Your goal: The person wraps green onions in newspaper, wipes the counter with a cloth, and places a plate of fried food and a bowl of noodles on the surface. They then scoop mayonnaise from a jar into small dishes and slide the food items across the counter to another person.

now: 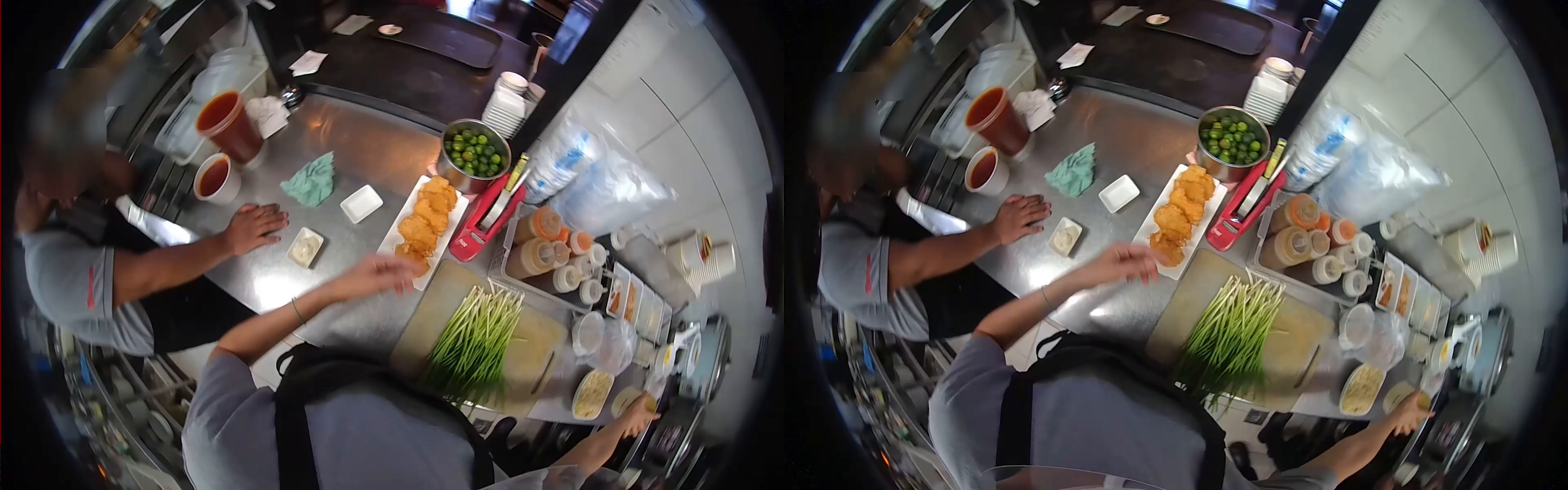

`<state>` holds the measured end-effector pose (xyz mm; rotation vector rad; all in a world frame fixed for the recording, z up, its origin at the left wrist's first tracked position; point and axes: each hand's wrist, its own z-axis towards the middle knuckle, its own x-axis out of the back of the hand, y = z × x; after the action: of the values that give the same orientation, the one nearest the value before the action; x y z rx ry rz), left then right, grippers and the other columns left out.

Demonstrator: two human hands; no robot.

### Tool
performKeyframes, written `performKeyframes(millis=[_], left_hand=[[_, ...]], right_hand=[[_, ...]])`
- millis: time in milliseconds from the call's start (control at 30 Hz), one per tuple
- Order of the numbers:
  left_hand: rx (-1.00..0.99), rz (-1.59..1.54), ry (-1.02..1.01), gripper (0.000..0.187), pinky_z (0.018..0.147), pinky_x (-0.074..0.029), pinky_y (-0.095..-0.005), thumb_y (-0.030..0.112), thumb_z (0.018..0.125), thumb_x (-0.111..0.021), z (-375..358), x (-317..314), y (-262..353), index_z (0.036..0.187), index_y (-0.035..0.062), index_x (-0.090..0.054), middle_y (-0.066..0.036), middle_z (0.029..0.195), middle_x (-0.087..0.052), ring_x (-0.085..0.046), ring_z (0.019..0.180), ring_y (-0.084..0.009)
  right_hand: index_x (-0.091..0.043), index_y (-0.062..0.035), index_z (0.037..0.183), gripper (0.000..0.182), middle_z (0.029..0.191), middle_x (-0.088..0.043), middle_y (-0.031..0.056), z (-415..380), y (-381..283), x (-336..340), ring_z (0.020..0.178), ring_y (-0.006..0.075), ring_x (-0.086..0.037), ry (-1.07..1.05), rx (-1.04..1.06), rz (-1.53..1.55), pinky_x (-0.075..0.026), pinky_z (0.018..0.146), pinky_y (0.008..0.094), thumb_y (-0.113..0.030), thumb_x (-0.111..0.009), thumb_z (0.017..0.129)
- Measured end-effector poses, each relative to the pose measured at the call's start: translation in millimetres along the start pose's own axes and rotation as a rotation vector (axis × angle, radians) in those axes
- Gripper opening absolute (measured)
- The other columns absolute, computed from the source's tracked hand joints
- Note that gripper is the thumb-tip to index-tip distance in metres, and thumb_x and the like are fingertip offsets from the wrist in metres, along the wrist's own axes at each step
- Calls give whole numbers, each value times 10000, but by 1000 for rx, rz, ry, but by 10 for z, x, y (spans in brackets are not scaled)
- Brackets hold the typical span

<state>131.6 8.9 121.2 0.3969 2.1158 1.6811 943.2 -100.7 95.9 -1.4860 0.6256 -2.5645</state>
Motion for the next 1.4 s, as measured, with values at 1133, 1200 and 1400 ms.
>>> performKeyframes(millis=[1133, 1200, 1400], left_hand=[[-307, -109, 936, 298, 575, -486, -261, 194, 806, -661, 720, 2162, 337, 1034, 10, -607, -46, 866, -626, -589, 706, -126], [-289, -233, 835, 284, 575, -487, -266, 182, 822, -637, 881, 2083, 246, 1042, 6, -599, -57, 889, -620, -584, 711, -126], [-179, -182, 892, 230, 562, -505, -278, 115, 815, -631, 1082, 2105, -186, 1000, -11, -580, -65, 880, -597, -578, 724, -134]], right_hand=[[-392, -31, 1319, 571, 1278, -462, 206, -6568, -2066, 3401, 1212, 324, -412, -1578, 1283, 1224, -297, 1013, 373, -449, -355, 932], [-389, -14, 1308, 629, 1283, -428, 250, -7548, -2099, 3229, 1238, 305, -371, -1829, 1119, 1004, -284, 1015, 375, -499, -360, 909], [-647, 31, 764, 221, 691, -629, 93, -8249, -1873, 3339, 654, 154, -568, -1744, 854, 1072, -457, 635, 334, -188, -672, 762]])
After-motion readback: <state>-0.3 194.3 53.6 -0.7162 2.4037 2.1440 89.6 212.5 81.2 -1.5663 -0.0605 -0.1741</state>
